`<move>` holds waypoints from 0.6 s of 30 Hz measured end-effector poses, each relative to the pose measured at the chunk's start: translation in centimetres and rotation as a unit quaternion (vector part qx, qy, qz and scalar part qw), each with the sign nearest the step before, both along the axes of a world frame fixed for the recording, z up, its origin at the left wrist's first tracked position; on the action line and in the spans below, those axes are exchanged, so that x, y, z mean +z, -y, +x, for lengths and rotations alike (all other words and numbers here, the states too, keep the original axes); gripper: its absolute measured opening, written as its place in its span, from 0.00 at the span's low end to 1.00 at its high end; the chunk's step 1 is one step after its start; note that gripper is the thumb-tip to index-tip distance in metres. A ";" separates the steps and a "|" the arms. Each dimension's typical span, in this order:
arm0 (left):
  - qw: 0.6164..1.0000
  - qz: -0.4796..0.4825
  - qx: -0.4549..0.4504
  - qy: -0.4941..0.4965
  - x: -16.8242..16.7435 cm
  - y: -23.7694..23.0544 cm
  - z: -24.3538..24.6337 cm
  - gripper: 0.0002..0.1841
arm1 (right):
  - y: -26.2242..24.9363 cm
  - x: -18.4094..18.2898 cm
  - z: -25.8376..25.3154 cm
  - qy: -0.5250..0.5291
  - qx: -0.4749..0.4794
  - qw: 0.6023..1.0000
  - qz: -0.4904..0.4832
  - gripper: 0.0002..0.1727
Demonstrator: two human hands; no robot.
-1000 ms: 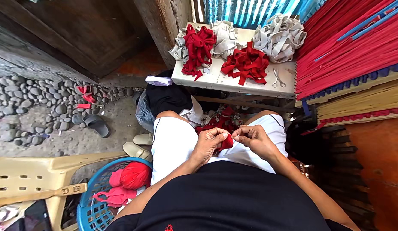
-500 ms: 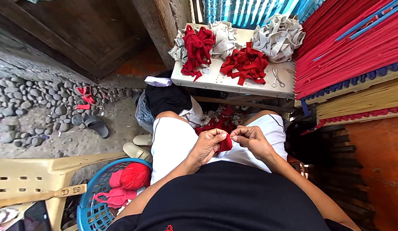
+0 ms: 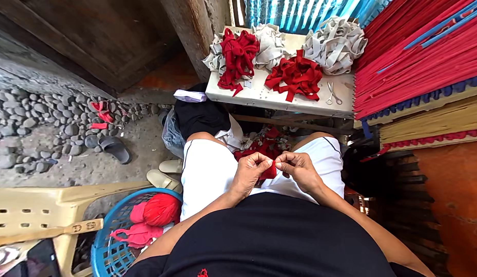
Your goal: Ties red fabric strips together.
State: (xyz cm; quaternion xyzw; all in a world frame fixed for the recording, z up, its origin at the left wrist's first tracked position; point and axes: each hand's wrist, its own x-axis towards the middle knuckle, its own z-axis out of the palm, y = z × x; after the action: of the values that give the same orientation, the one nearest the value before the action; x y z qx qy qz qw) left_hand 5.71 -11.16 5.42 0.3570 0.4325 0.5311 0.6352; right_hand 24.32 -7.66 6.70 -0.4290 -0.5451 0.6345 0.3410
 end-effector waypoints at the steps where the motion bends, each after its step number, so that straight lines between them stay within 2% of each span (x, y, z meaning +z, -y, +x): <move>1: 1.000 0.008 0.006 -0.012 -0.3 0.0 0.0 0.00 | -0.1 -0.1 -0.1 0.002 -0.001 1.000 -0.002 0.03; 4: 0.999 0.004 0.022 -0.039 -0.8 -0.2 0.1 0.01 | -0.3 0.0 -0.6 0.007 -0.017 1.000 -0.012 0.01; 10: 0.996 -0.011 0.037 -0.079 -1.4 -0.7 0.0 0.02 | -0.3 -0.4 -1.2 0.001 -0.018 0.999 0.031 0.06; 15: 0.992 -0.001 0.014 -0.129 -1.7 -0.8 -0.1 0.02 | -0.4 -1.2 -1.2 0.056 0.003 0.990 0.128 0.03; 18: 0.990 -0.008 -0.007 -0.142 -2.1 -0.9 -0.1 0.03 | -0.9 -1.6 -0.8 0.140 0.034 0.962 0.232 0.03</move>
State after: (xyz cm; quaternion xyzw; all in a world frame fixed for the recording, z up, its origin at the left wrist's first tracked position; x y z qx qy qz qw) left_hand 5.57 -10.22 3.30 0.4264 0.5200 0.4667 0.5744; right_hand 23.49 -6.76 5.06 -0.4036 -0.7339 0.4359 0.3294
